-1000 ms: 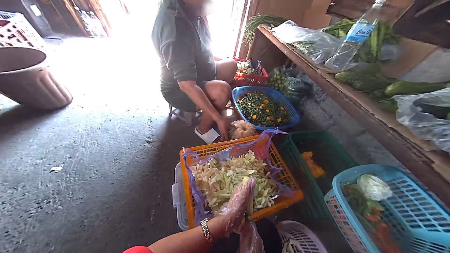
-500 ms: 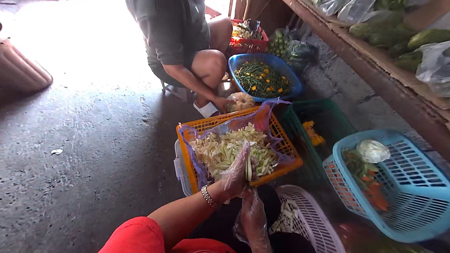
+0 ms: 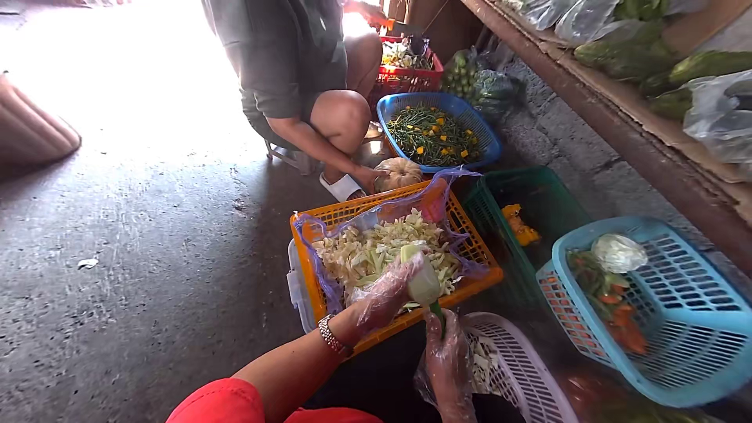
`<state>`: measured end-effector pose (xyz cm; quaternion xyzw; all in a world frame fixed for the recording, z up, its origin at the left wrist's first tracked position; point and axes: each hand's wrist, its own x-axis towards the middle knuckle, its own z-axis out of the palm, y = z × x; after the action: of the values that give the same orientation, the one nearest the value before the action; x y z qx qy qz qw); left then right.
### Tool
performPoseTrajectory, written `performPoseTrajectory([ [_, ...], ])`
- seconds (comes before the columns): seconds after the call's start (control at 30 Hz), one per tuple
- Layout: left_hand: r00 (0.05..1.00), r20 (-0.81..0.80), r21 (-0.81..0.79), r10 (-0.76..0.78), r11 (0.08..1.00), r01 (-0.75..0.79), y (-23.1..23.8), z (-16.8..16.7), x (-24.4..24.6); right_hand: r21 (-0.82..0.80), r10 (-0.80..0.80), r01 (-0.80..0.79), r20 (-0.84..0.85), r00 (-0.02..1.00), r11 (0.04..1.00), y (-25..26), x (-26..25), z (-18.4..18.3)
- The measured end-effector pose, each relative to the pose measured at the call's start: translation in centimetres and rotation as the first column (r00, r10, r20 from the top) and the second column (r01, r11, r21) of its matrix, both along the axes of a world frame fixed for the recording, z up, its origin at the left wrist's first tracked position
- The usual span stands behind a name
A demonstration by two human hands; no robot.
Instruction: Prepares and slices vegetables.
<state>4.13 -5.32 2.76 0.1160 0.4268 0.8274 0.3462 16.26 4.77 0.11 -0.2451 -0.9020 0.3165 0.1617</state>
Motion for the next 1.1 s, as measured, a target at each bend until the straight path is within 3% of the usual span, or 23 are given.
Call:
performPoseTrajectory([
  [0.1, 0.976, 0.151, -0.089, 0.159, 0.985, -0.146, 0.7, 1.3, 0.5, 0.183, -0.009, 0.021, -0.066, 0.998, 0.983, 0.2, -0.3, -0.2],
  [0.2, 0.961, 0.159, -0.141, 0.224, 0.969, -0.203, 1.2, 1.1, 0.7, 0.332, 0.009, 0.039, -0.142, 0.990, 0.942, 0.7, -0.4, -0.3],
  [0.3, 0.947, 0.140, -0.210, 0.289, 0.943, -0.257, 1.8, 1.1, 1.3, 0.336, -0.020, 0.069, -0.148, 0.989, 0.939, 0.5, -0.4, 0.0],
  [0.4, 0.920, 0.118, -0.228, 0.374, 0.912, -0.341, 2.4, 1.7, 1.8, 0.219, -0.049, 0.071, -0.100, 0.994, 0.973, -0.8, -0.5, 1.0],
  [0.47, 0.942, 0.093, -0.241, 0.324, 0.925, -0.294, 2.0, 1.9, 1.5, 0.211, 0.004, 0.015, -0.090, 0.996, 0.977, -0.2, -0.5, 1.3],
  [0.6, 0.991, 0.001, -0.267, 0.133, 0.955, -0.128, 0.6, 2.2, 0.6, 0.353, 0.126, -0.084, -0.098, 0.987, 0.932, 2.5, -0.1, 1.2],
  [0.77, 0.947, 0.032, -0.186, 0.318, 0.933, -0.307, 1.9, 1.8, 2.1, 0.236, 0.018, 0.003, -0.089, 0.996, 0.972, 0.6, -0.8, 1.4],
  [0.87, 0.985, -0.029, -0.261, 0.171, 0.950, -0.173, 0.7, 2.1, 1.6, 0.286, 0.050, -0.015, -0.117, 0.992, 0.958, 2.5, -0.5, 0.9],
  [0.97, 0.999, -0.040, -0.305, 0.032, 0.951, -0.043, -0.9, 1.1, 1.4, 0.147, -0.125, 0.132, -0.056, 0.991, 0.980, 6.3, 0.2, 2.4],
  [1.03, 0.993, 0.028, -0.314, 0.111, 0.944, -0.097, -1.3, 0.1, 1.3, 0.022, -0.236, 0.237, -0.034, 0.971, 0.971, 8.6, 0.4, 3.3],
  [1.1, 0.961, 0.159, -0.310, 0.228, 0.935, -0.170, -1.5, -0.7, 0.3, -0.086, -0.231, 0.229, -0.017, 0.973, 0.970, 9.0, 0.8, 3.3],
])
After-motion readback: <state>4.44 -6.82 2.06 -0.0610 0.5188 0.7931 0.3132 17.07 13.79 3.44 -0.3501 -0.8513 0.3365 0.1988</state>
